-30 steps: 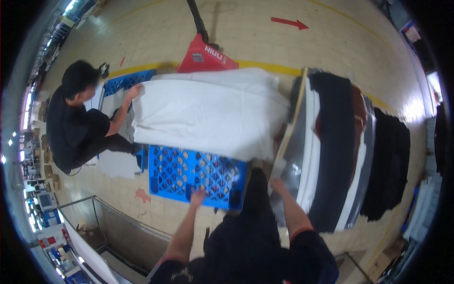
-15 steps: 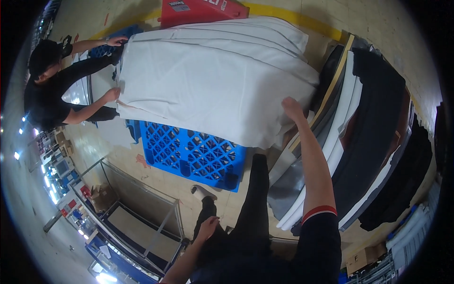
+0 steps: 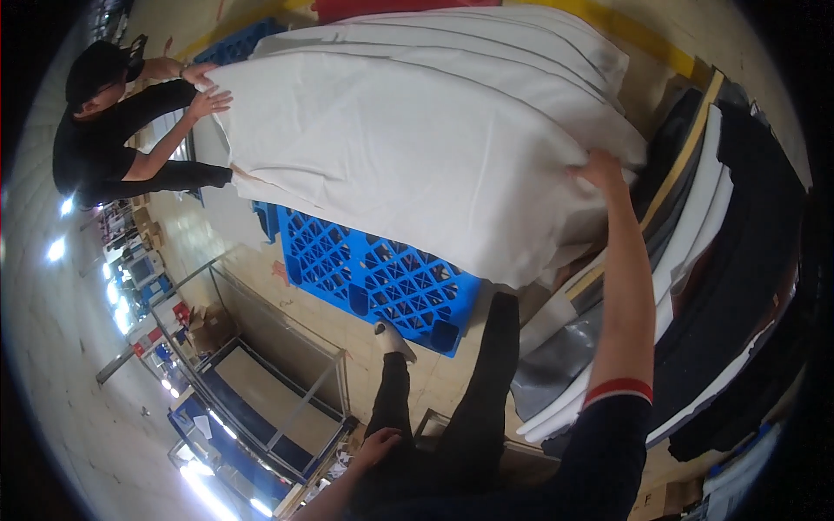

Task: Handling and positioning large sheets of white fabric on a cutting table in a factory.

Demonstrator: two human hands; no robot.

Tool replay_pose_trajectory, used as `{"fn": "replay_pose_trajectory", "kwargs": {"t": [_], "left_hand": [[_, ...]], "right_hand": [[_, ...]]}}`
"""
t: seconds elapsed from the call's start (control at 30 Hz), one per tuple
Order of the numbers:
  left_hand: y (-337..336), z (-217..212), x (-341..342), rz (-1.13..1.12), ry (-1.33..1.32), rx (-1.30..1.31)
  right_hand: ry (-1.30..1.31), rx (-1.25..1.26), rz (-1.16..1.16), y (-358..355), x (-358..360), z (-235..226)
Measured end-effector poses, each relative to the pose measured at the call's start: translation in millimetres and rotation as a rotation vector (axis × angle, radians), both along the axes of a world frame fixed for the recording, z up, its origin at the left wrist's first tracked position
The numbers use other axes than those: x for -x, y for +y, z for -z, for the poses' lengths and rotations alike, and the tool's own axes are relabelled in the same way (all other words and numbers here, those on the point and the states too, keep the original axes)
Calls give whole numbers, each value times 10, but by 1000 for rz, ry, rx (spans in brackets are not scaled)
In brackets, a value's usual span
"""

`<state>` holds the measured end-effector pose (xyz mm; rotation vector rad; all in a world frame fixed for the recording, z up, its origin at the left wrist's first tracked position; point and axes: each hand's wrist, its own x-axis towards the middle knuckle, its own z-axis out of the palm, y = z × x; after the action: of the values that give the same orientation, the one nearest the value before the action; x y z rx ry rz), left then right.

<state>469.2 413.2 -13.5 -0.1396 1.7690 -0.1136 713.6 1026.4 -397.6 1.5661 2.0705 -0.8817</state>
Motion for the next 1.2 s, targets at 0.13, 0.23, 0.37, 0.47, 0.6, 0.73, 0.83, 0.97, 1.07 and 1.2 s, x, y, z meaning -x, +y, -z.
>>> {"fn": "replay_pose_trajectory", "kwargs": {"t": [0.13,0.23,0.37,0.47,0.6,0.73,0.83,0.97,1.07,1.2], "left_hand": [[-45,28,46,-79,54,-46],[228,38,-61,-31,72,-51],[176,128,-101,-36,-21,-83],[259,119,-77,-88,-22,-131],[-9,96,142,-186,48,-100],[1,161,191,-177,54,-54],[107,212,120,-146,33,-82],[193,177,112,-111,21,-112],[149,68,193,-125,49,-79],[-133,-9,253,-120,75,-59]], "right_hand": [[245,-54,-221,-846,290,-527],[238,12,-458,-1729,577,-1240],[343,-5,-315,-2339,788,-1623],[321,108,-169,-2210,682,-1651],[347,128,-53,-1727,379,-1483],[470,-22,-300,-1440,-254,-1087],[267,-142,-397,-1290,-639,-831],[-45,-24,-239,-1120,-746,-1117],[-40,-169,-56,-1113,-813,-1252],[-126,-166,38,-946,-921,-1020]]}}
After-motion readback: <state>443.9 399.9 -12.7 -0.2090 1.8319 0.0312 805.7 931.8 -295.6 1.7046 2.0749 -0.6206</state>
